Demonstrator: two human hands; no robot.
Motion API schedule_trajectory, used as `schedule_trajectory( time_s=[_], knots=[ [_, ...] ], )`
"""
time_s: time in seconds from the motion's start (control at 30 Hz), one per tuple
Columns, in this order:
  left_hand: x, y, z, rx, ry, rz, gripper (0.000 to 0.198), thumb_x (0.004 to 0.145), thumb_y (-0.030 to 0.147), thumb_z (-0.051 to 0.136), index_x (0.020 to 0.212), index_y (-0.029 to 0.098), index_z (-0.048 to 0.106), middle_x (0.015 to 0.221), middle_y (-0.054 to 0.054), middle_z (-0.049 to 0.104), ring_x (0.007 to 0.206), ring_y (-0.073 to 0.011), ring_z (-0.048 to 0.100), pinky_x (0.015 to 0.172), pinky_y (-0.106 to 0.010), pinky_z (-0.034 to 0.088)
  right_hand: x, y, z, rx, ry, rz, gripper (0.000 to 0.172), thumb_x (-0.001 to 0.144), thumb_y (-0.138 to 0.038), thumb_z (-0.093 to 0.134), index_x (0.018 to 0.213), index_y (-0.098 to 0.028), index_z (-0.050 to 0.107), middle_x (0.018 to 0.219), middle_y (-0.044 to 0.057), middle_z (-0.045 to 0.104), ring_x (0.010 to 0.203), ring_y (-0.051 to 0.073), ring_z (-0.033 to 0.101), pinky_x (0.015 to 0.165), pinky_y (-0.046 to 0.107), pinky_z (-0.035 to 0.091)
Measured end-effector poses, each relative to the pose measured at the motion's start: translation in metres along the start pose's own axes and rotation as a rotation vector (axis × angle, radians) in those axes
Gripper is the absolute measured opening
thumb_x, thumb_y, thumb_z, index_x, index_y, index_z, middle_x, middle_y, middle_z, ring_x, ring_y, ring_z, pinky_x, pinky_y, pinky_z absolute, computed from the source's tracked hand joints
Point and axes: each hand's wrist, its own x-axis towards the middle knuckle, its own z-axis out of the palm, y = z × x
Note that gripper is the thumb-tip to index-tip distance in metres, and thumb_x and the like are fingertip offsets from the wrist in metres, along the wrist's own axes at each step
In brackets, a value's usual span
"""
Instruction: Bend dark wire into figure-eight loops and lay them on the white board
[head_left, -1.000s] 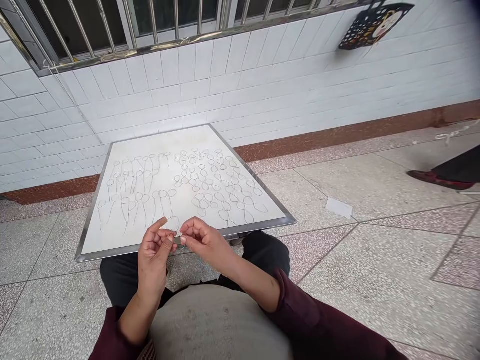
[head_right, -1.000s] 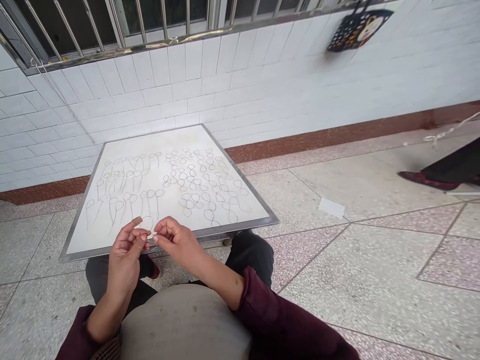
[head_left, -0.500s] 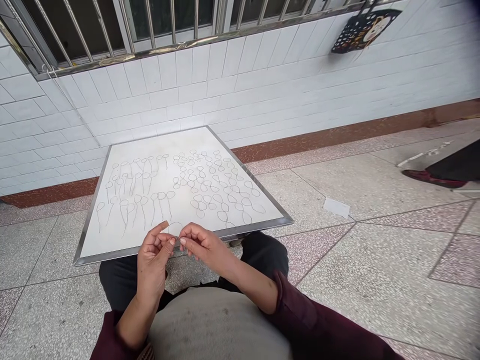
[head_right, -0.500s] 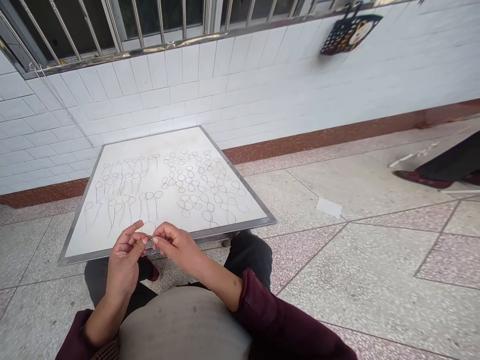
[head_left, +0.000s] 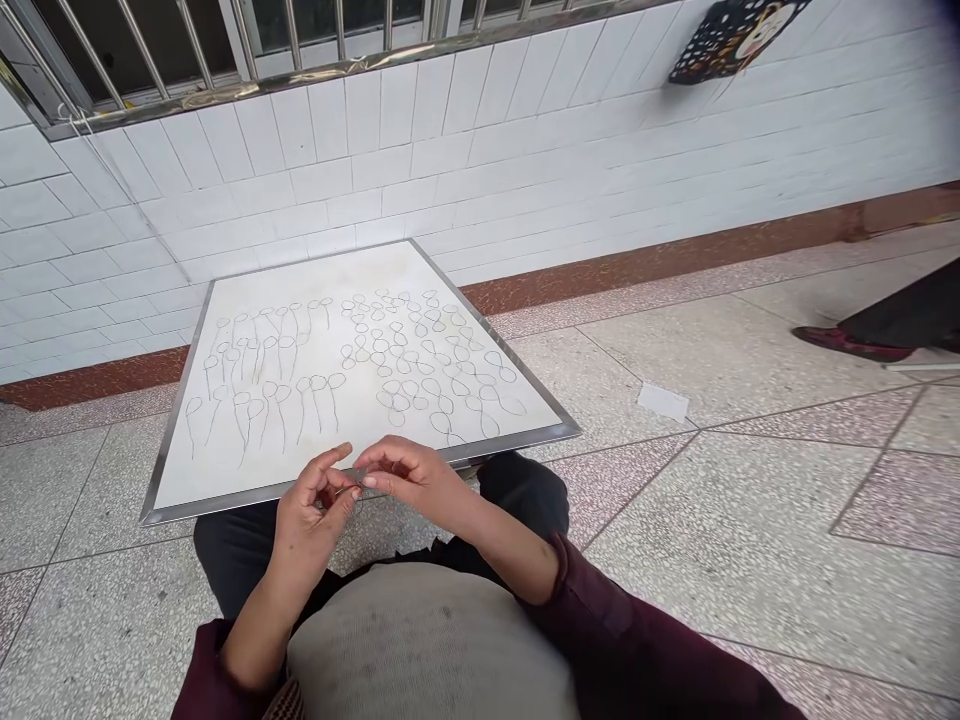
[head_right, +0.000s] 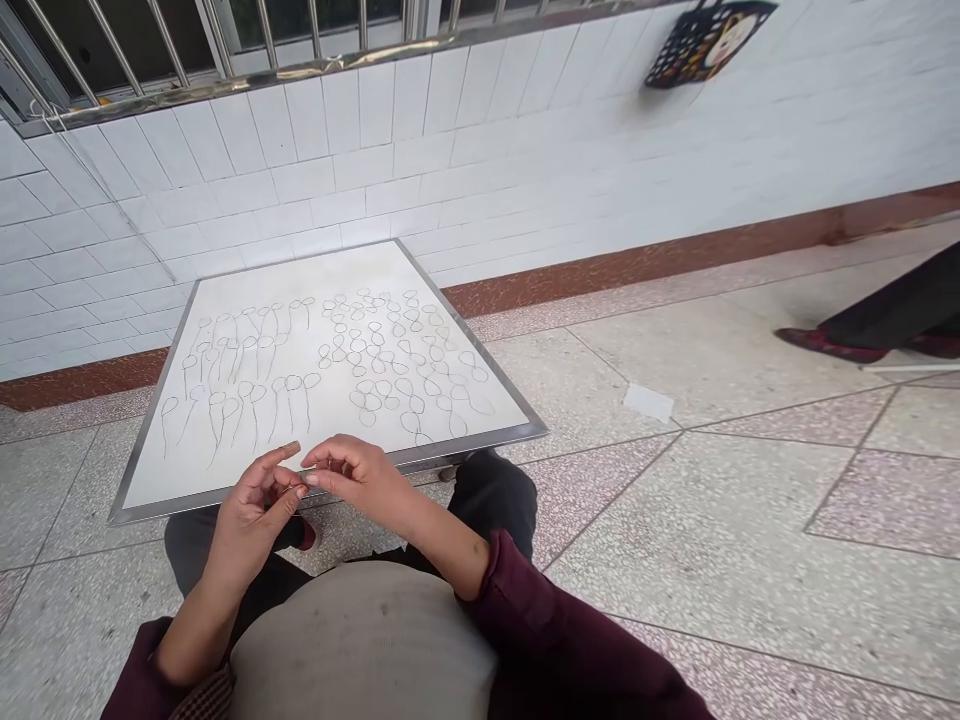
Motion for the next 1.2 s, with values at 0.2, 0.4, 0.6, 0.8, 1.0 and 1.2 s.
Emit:
schedule_trajectory(
  time_s=[0.2,0.4,0.6,0.8,1.0,1.2],
  knots=[
    [0.001,-0.001,-0.001,-0.003,-0.006,-0.020,0.046,0.083,0.028,0.069,0.128,0.026,0.059,0.078,0.001,0.062,0.073,-0.0135,0.055,0.075,-0.028,0.045,-0.001,-0.003,0.006,-0.045,0.016,-0.016,0.018,0.089,-0.038,0.058,0.083,-0.022,0.066,0.071,-0.001,0.060,0.060,0.011,0.051,0.056,0.024,0.043],
    [0.000,-0.004,0.005,-0.292,0.055,-0.077,0.056,0.079,0.030,0.074,0.132,0.026,0.055,0.093,-0.003,0.065,0.086,-0.0148,0.059,0.085,-0.030,0.047,0.000,0.005,0.020,0.272,0.198,0.054,0.026,0.089,-0.047,0.058,0.085,-0.021,0.058,0.071,-0.002,0.058,0.054,0.009,0.052,0.048,0.023,0.043],
    [0.001,-0.009,0.014,-0.385,0.159,-0.077,0.048,0.078,0.027,0.075,0.123,0.024,0.061,0.083,0.000,0.062,0.080,-0.0124,0.057,0.084,-0.027,0.046,-0.001,0.014,0.031,0.242,0.190,0.038,0.029,0.090,-0.049,0.056,0.084,-0.021,0.058,0.072,-0.002,0.056,0.058,0.010,0.048,0.052,0.023,0.044],
    [0.001,-0.012,0.006,-0.253,0.174,-0.047,0.046,0.079,0.029,0.073,0.123,0.025,0.062,0.081,0.001,0.060,0.077,-0.0110,0.054,0.079,-0.023,0.044,-0.001,0.012,0.020,-0.007,0.188,-0.058,0.017,0.089,-0.039,0.058,0.088,-0.023,0.065,0.079,0.001,0.061,0.069,0.014,0.052,0.062,0.028,0.045],
    [0.000,-0.013,0.008,-0.255,0.167,-0.074,0.048,0.078,0.032,0.074,0.124,0.025,0.062,0.080,0.001,0.060,0.074,-0.0112,0.054,0.074,-0.023,0.045,-0.003,0.012,0.020,-0.095,0.165,-0.025,0.014,0.090,-0.032,0.055,0.084,-0.022,0.062,0.073,-0.001,0.058,0.061,0.012,0.050,0.058,0.026,0.042],
    [0.001,-0.013,0.007,-0.227,0.182,-0.078,0.044,0.080,0.032,0.073,0.121,0.023,0.064,0.078,0.001,0.062,0.072,-0.0113,0.055,0.076,-0.025,0.047,-0.006,0.014,0.025,0.030,0.103,0.054,0.013,0.092,-0.035,0.050,0.089,-0.023,0.055,0.069,-0.003,0.056,0.054,0.011,0.055,0.052,0.024,0.047]
  ],
)
